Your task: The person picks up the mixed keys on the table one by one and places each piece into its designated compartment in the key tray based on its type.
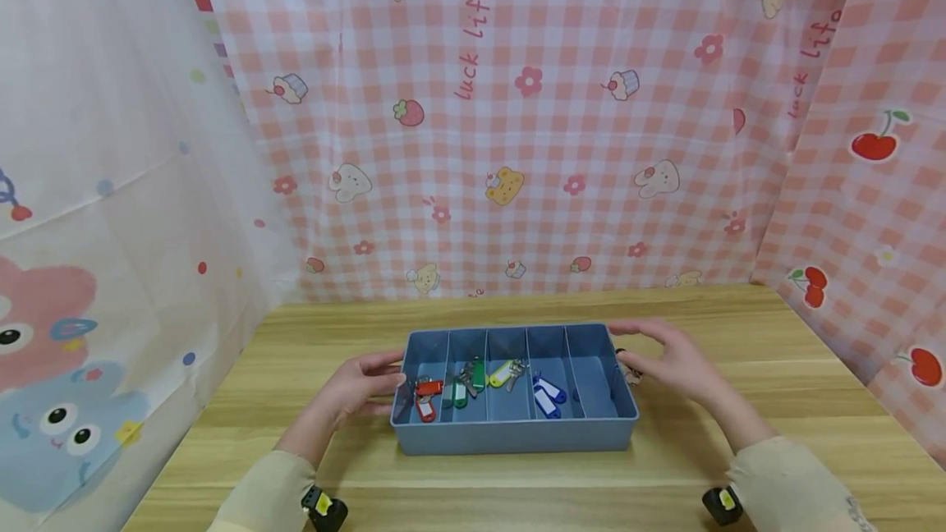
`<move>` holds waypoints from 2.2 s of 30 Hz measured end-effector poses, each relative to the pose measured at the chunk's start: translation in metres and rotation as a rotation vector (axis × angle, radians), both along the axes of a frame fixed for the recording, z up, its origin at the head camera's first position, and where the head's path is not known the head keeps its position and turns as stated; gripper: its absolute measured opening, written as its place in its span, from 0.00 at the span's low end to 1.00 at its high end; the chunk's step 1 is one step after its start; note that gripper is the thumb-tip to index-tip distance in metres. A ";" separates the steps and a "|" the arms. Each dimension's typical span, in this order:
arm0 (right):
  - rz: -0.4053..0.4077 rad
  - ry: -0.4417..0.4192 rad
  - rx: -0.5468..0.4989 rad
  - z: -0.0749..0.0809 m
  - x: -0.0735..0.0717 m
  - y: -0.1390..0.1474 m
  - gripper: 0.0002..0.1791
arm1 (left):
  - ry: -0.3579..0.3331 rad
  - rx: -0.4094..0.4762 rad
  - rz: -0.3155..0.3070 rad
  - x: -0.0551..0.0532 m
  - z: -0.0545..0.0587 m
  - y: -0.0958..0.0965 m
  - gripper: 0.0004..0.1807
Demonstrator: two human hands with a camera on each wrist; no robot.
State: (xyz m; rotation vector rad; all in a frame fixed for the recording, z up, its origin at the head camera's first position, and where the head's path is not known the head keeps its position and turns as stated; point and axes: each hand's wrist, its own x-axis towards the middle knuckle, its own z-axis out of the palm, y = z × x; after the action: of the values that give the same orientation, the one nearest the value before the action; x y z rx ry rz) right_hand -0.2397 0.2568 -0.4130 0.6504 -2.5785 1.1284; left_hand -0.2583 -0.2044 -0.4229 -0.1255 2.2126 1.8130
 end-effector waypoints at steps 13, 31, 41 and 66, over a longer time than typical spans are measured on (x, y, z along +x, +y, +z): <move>0.045 -0.020 -0.015 -0.018 -0.010 0.023 0.24 | 0.006 0.003 0.006 0.001 0.000 0.001 0.27; 0.165 -0.134 -0.016 -0.035 -0.025 0.045 0.25 | -0.002 0.004 0.004 0.001 0.000 0.001 0.28; 0.158 -0.124 0.051 -0.044 -0.033 0.049 0.23 | -0.005 0.011 -0.001 0.003 0.003 0.001 0.28; 0.178 -0.178 0.014 -0.053 -0.043 0.049 0.13 | -0.006 0.012 -0.015 0.002 0.002 0.001 0.30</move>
State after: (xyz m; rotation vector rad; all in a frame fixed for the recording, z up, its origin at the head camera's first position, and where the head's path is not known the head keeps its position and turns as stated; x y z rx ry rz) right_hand -0.2825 0.3056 -0.4657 0.8327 -2.7223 1.2774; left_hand -0.2565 -0.2037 -0.4213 -0.1112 2.1928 1.8148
